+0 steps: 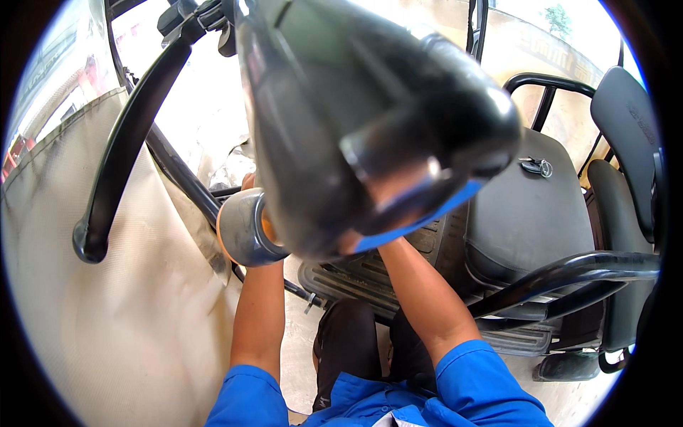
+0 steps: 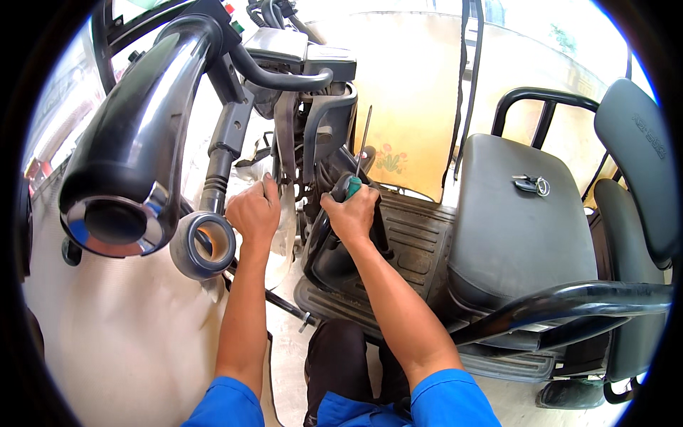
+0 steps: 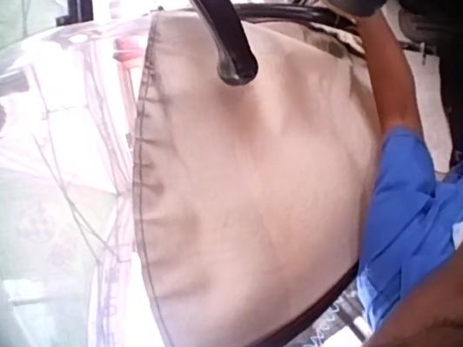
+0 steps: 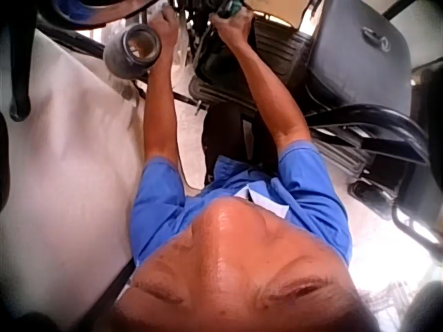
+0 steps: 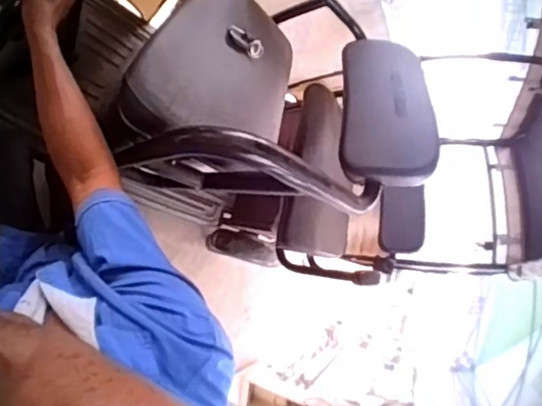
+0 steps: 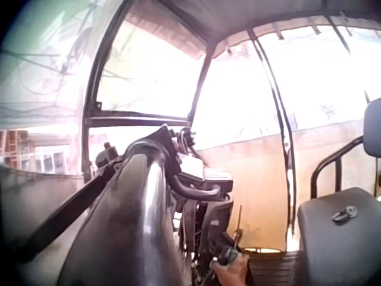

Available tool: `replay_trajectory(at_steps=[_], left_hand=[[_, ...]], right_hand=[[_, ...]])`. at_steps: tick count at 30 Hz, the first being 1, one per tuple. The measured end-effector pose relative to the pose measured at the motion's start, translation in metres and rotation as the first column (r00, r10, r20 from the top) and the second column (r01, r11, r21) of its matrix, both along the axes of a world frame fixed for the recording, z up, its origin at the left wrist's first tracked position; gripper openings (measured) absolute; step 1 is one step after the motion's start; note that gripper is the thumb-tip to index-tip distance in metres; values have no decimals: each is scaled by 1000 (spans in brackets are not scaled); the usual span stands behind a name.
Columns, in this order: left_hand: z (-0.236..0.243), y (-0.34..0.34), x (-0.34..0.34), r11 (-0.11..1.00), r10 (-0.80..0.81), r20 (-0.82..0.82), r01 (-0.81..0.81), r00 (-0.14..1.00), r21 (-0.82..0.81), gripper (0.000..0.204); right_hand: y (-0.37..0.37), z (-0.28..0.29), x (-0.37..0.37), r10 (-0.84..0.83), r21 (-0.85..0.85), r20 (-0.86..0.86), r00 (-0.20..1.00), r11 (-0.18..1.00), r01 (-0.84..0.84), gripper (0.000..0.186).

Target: The person uses a screwdriver to tighten screws on the motorcycle's handlebar assembly and headlight area. They repeatedly adjust the handlebars and use the tool to secure components near the front of the vehicle.

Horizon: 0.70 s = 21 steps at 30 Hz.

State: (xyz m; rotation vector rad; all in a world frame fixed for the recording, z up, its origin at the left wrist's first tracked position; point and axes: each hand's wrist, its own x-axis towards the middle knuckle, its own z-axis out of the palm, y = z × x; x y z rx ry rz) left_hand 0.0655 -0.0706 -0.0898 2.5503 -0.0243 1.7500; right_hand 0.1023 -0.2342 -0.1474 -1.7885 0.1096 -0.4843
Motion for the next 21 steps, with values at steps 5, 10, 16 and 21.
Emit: replay_trajectory(at_steps=[5,10,16,21], left_hand=[[-37,31,24,880,-340,136,366,930,-303,48],[-32,38,30,952,-212,117,232,970,-200,49],[-31,39,30,992,-129,194,125,972,31,50],[-34,35,27,992,-128,122,127,984,16,48]], right_hand=[[-2,-4,3,-15,-4,-7,1000,1000,15,66],[1,-1,2,-9,0,-4,1000,1000,9,67],[-1,-1,0,-5,-2,-21,1000,1000,5,67],[-2,-2,-1,-14,3,-9,1000,1000,14,67]])
